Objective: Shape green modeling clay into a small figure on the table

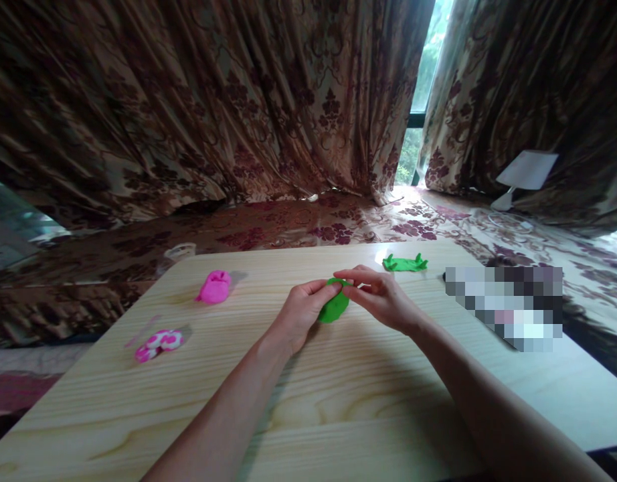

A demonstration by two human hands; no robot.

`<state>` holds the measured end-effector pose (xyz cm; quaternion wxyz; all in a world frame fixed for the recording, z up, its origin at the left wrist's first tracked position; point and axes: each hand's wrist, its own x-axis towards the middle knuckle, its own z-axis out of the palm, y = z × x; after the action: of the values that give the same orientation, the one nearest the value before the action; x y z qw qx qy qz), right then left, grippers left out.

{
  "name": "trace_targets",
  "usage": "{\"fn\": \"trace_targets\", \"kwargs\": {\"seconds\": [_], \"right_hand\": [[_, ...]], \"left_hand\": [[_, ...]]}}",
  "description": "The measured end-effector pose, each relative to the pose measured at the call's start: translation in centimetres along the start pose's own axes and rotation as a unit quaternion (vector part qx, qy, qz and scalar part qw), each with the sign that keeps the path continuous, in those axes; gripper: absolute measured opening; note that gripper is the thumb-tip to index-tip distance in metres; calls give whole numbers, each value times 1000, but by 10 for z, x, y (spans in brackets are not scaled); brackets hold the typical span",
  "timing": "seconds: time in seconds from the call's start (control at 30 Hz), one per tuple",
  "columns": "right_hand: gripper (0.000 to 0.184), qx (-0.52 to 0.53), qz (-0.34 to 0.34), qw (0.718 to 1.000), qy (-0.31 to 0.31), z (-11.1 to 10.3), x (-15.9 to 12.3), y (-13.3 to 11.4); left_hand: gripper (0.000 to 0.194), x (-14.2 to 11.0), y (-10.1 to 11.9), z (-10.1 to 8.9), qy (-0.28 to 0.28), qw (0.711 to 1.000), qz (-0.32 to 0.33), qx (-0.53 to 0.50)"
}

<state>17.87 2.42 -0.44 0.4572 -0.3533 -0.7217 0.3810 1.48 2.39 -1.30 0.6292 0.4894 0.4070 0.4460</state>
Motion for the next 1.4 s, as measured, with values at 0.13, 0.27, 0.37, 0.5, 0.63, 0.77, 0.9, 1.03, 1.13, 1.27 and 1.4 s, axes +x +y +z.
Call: {"fn": "trace_targets", "kwargs": {"seconds": [0.13, 0.27, 0.37, 0.5, 0.63, 0.77, 0.9, 1.03, 1.13, 1.27, 1.4], "right_hand": [[30, -47, -32, 998, -10, 0, -1, -3], [31, -83, -55, 995, -11, -1, -2, -3], [31, -95, -59, 994, -17, 1, -3, -1], [33, -99, -70, 992, -22, 3, -3, 1], [33, -80, -55, 995, -18, -1, -3, -4], [32, -60, -39, 997, -30, -6, -2, -7], [33, -31, 10, 999, -2, -8, 0, -2], [33, -26, 26, 999, 30, -5, 1, -1], [30, -18, 4, 1000, 13, -1, 0, -4], [31, -15, 29, 998, 51, 3, 0, -5], [29, 14, 73, 995, 61, 6, 2, 3]], "left_hand": [[31, 0, 0, 0, 15, 1000, -4, -16], [31, -1, 2, 2, 8, 999, -1, -34], [31, -2, 5, 3, 11, 999, -5, -45], [29, -3, 6, 4, 16, 999, -6, -44], [27, -2, 4, 3, 17, 999, -1, -37], [27, -2, 5, 2, 27, 999, -1, -37], [27, -2, 8, 2, 24, 997, 9, -67], [26, -2, 9, 1, 35, 996, 0, -82], [23, -2, 9, 2, 54, 995, -4, -84], [20, -4, 11, 6, 58, 995, -4, -76], [25, -7, 12, 10, -26, 998, -4, -53]]}}
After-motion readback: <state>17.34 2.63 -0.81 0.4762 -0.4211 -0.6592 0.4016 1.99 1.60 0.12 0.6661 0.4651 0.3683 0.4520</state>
